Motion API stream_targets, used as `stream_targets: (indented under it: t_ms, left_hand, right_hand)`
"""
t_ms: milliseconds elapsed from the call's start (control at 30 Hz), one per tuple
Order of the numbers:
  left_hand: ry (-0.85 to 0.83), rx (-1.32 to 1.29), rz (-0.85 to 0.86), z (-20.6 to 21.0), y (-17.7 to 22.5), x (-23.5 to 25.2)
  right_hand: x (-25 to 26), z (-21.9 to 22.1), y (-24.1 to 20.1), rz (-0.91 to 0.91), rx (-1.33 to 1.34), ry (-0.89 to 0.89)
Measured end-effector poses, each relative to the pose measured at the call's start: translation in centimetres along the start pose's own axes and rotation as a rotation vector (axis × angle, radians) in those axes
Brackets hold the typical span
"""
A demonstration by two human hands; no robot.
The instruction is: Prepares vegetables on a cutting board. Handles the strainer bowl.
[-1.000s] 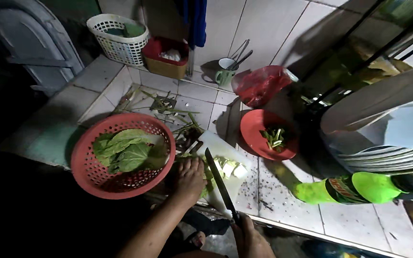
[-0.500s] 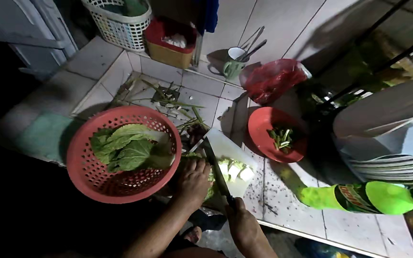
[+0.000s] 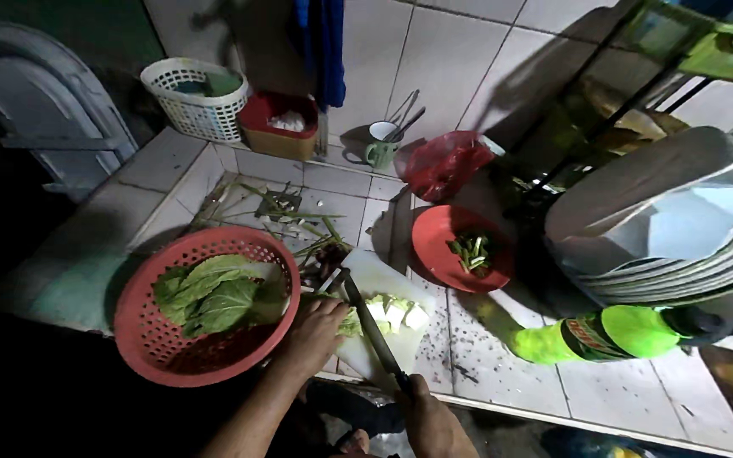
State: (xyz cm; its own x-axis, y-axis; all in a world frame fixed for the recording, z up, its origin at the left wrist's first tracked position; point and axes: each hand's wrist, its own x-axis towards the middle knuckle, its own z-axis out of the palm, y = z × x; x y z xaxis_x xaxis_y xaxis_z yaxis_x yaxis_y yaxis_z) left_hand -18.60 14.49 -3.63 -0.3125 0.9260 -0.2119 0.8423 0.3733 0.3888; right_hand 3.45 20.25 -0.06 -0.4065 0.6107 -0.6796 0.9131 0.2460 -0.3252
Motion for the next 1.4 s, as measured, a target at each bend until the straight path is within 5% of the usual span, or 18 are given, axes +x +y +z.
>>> stream_targets:
  t_ms: [400,600,767,967,1100,1400]
  left_hand:
    - [0.084,-0.029,-0.208,-1.6,2.3,-0.3]
    - [-0.150,-0.218,-0.177,-3.6,3.4,0.6]
    - [-0.128,-0.102,-0.158,-2.3,3.2,1.9]
    - [-0.058,-0.024,-0.228,-2.0,3.0,1.5]
    - [0.040,-0.058,-0.237,-1.5,2.8,0.1]
    - [-0.053,0.065,-0.257,0.2,3.1,-1.1]
  right_hand:
    - [-2.0,0.9,4.0,-0.277,0.403,0.203]
    - [-2.2,0.6,6.3,-0.358,0.528,0.319]
    - [-3.7,0.6,5.2,-0.433,0.371,0.284]
    - [-3.5,1.0,2.7,-0.275,0.183,0.146]
    - [-3.0,1.2,2.4,-0.267,0.154,0.175]
    - [-4.3,0.9,2.2,-0.324,0.056,0.273]
